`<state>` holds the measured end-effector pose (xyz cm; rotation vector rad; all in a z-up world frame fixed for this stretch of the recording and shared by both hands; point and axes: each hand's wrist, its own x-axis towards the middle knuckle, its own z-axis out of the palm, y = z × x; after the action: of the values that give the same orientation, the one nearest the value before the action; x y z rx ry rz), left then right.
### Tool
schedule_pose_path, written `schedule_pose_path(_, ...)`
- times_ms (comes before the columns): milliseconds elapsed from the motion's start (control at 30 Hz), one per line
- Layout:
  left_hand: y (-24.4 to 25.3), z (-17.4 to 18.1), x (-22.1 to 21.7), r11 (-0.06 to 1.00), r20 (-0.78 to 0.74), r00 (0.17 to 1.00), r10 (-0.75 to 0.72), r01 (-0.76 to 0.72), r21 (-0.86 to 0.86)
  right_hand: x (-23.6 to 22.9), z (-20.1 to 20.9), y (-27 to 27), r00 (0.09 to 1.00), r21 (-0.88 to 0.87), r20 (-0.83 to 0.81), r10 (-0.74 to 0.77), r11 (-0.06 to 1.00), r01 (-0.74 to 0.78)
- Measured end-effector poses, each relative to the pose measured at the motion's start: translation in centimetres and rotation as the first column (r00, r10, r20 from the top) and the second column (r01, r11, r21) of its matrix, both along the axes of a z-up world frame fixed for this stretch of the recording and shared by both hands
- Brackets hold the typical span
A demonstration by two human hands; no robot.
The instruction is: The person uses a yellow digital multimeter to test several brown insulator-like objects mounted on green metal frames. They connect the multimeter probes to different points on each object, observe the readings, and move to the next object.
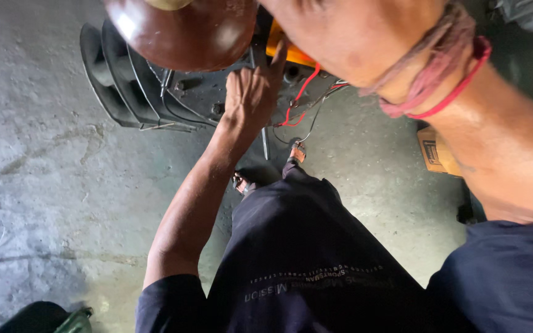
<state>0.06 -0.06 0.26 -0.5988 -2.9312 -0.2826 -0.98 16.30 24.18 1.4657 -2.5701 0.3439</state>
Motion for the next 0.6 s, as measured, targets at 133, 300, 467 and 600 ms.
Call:
schedule_pose_path(133,-0.1,0.3,0.0,1.000,0.133,0.991,-0.008,0.008,0.001,-0.3,-0.5,-0.4,1.000,-0.005,-0.003,0.010,1.000,-0.010)
schedule_pose_path(300,-0.2,0.3,0.1,1.000,-0.023,1.000,-0.017,0.017,0.012,-0.3,-0.3,-0.9,1.000,-0.005,-0.010,0.013,1.000,-0.013)
schedule_pose_path(467,-0.2,0.1,0.0,1.000,0.109,0.994,-0.007,0.007,0.003,-0.5,-0.4,-1.0,1.000,-0.019,-0.007,0.015,1.000,-0.016)
schedule_pose_path(600,-0.2,0.1,0.2,1.000,0.024,1.000,-0.006,0.006,0.012,-0.9,-0.6,-1.1,1.000,-0.039,-0.001,0.010,0.999,-0.010)
